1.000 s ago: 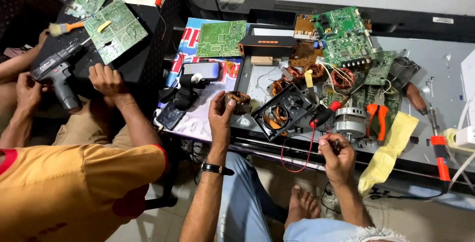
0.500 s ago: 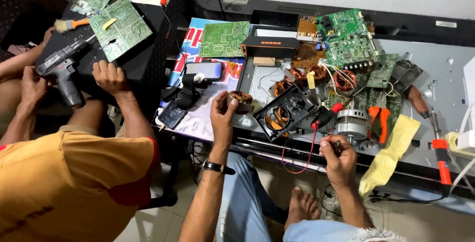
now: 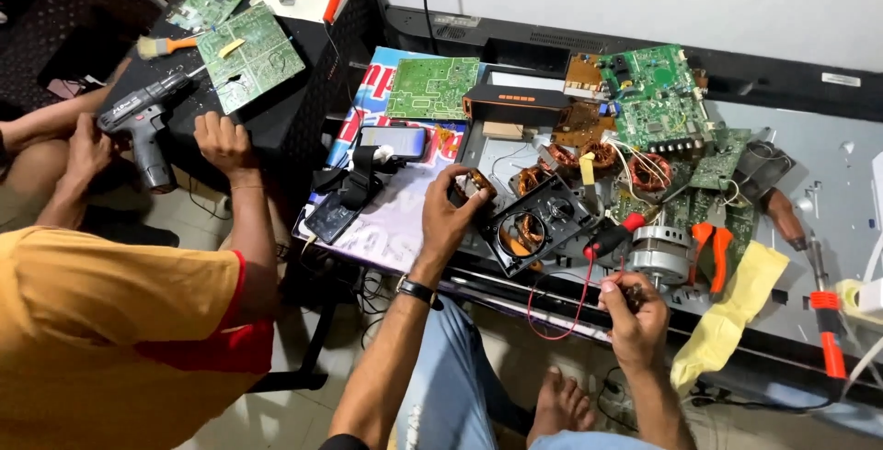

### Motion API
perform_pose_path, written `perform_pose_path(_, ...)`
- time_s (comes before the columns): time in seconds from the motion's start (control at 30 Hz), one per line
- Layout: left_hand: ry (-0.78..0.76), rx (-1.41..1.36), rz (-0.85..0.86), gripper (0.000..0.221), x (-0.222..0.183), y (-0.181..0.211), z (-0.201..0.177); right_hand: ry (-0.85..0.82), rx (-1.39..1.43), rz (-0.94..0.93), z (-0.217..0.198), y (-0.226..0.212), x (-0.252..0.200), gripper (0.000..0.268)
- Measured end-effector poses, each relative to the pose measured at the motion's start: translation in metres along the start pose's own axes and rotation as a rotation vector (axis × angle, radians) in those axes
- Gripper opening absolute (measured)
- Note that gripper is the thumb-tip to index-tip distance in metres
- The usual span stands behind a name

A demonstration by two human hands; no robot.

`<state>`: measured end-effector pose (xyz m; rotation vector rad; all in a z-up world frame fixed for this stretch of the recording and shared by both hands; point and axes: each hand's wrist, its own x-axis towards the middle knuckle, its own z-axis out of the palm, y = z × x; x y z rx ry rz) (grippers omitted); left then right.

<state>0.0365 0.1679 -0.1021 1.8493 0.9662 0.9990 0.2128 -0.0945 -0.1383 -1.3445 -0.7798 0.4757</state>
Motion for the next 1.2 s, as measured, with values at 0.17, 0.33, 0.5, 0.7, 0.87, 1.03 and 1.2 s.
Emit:
perform_pose_path(0.17, -0.092, 0.049, 0.053, 0.051, 0.010, -0.004, 0.003, 0.000, 0.012, 0.023, 0.000, 0.001, -0.001, 0.005)
perform_pose_path(0.33, -0.197, 0.202, 0.040, 0.056, 0.014, -0.002, 0.000, 0.030, 0.024, 0.040, 0.004, -0.003, 0.000, 0.005)
perform_pose_path(0.5, -0.213, 0.173, 0.049, 0.061, 0.007, -0.007, -0.005, 0.037, 0.014, 0.039, 0.001, 0.006, 0.000, 0.003)
perform_pose_path(0.7, -0.234, 0.146, 0.035, 0.059, -0.005, -0.003, -0.020, 0.018, -0.011, -0.007, 0.004, 0.000, 0.001, 0.003)
perform_pose_path(0.87, -0.209, 0.102, -0.019, 0.060, -0.034, 0.010, -0.042, 0.029, 0.007, -0.016, 0.002, 0.009, 0.000, 0.002)
perform_pose_path(1.03, 0.182, 0.050, 0.022, 0.026, -0.105, 0.026, -0.077, 0.000, -0.046, -0.023, 0.001, 0.008, 0.001, 0.005)
perform_pose_path(1.2, 0.323, 0.183, -0.281, 0.023, -0.206, -0.011, -0.115, -0.006, -0.018, -0.019, 0.002, 0.009, -0.001, 0.003)
